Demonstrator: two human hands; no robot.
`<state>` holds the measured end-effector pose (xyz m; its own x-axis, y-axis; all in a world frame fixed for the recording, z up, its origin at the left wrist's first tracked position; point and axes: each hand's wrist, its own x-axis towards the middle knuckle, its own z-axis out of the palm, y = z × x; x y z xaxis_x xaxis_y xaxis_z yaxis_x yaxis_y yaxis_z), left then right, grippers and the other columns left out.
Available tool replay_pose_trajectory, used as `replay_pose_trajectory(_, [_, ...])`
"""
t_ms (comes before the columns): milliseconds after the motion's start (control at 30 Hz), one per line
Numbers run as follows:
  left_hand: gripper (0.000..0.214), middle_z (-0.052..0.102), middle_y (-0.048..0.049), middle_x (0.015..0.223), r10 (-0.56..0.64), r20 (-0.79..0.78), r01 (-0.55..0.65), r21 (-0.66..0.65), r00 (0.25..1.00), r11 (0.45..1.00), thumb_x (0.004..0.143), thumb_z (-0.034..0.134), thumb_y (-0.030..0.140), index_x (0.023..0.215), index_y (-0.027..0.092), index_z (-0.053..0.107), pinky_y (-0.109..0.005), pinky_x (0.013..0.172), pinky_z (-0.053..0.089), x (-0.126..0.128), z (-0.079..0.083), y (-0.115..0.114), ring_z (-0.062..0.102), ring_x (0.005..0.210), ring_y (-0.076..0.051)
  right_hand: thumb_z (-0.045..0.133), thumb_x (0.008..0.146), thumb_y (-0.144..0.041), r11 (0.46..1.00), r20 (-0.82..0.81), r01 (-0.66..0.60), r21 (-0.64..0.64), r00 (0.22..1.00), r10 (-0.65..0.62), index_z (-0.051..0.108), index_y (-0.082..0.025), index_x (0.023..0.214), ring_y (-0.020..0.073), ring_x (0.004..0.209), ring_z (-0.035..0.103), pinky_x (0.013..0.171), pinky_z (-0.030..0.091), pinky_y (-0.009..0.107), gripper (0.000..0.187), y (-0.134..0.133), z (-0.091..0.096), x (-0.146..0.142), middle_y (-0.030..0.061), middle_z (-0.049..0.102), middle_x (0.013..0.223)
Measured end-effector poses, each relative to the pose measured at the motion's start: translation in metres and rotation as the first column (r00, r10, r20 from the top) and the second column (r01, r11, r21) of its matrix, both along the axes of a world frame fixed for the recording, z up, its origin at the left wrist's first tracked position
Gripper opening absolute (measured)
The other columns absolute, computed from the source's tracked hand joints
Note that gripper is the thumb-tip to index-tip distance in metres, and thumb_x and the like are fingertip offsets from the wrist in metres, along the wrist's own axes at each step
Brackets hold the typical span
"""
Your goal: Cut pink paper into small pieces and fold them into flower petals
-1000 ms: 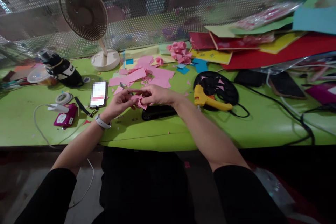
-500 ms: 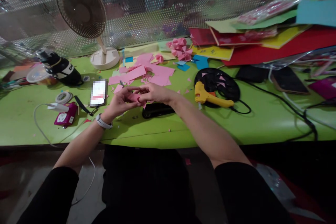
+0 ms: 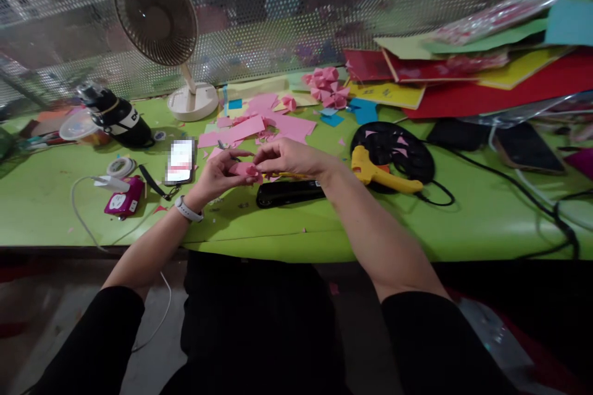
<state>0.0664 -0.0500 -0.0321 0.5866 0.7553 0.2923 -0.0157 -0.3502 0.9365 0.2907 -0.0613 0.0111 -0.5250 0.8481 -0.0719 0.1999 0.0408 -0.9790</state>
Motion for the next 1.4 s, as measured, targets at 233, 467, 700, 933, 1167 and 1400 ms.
replay_pose_trajectory(233, [0.072,0.068,-0.0025,0.091,-0.028,0.126,0.043,-0.124,0.992,0.991,0.075,0.084,0.032,0.135,0.021,0.047,-0.025,0.073,0.056,-0.001,0.005,0.003,0.069,0.079,-0.013,0.081,0.069,-0.035,0.992,-0.060,0.114,0.059,0.992,-0.110,0.070,-0.016,0.080,0.0135,0.065,0.065,0.064,0.055,0.027,0.024,-0.002,0.000,-0.003,0.0031,0.072,0.076])
replay_pose_trajectory(467, [0.055,0.067,-0.0030,0.094,0.120,0.138,-0.096,-0.171,0.983,0.981,0.081,0.077,0.036,0.125,0.020,0.049,-0.024,0.069,0.054,0.001,-0.003,0.006,0.067,0.080,-0.012,0.072,0.076,-0.035,0.886,-0.029,0.364,0.287,0.928,-0.372,0.066,-0.019,0.081,0.0181,0.068,0.068,0.062,0.054,0.030,0.018,-0.011,-0.010,-0.029,0.0052,0.072,0.076])
replay_pose_trajectory(700, [0.057,0.068,-0.0054,0.103,0.099,0.150,-0.098,-0.015,0.984,0.995,0.088,0.061,0.022,0.142,0.023,0.046,-0.028,0.082,0.054,0.001,-0.010,0.008,0.065,0.090,-0.013,0.068,0.077,-0.034,0.886,0.085,0.309,0.346,0.930,-0.357,0.065,-0.018,0.080,0.0162,0.062,0.062,0.059,0.048,0.029,0.016,-0.016,-0.011,-0.036,0.0040,0.070,0.074])
replay_pose_trajectory(933, [0.038,0.070,-0.0102,0.111,0.166,-0.020,-0.156,0.246,0.986,0.956,0.089,0.060,0.023,0.127,0.019,0.066,-0.037,0.092,0.051,-0.002,-0.005,0.008,0.063,0.100,-0.020,0.066,0.082,-0.040,0.877,0.020,0.327,0.351,0.934,-0.356,0.068,-0.018,0.085,0.0156,0.063,0.060,0.058,0.047,0.028,0.023,-0.017,-0.005,-0.030,0.0038,0.069,0.075])
replay_pose_trajectory(1167, [0.040,0.070,-0.0075,0.107,0.135,0.010,-0.134,0.230,0.991,0.964,0.090,0.056,0.022,0.128,0.022,0.067,-0.033,0.085,0.052,-0.004,-0.008,0.012,0.063,0.093,-0.017,0.066,0.083,-0.036,0.926,-0.026,0.261,0.274,0.964,-0.264,0.068,-0.018,0.084,0.0172,0.067,0.066,0.063,0.054,0.029,0.018,-0.009,-0.008,-0.022,0.0034,0.069,0.076])
replay_pose_trajectory(1400, [0.040,0.068,-0.0066,0.112,0.088,0.068,-0.096,0.125,0.994,0.988,0.090,0.056,0.021,0.129,0.025,0.066,-0.033,0.084,0.054,-0.004,-0.012,0.013,0.063,0.094,-0.016,0.068,0.081,-0.033,0.939,-0.045,0.244,0.241,0.970,-0.241,0.067,-0.020,0.080,0.0164,0.067,0.065,0.064,0.054,0.030,0.014,-0.010,-0.005,-0.022,0.0023,0.067,0.074])
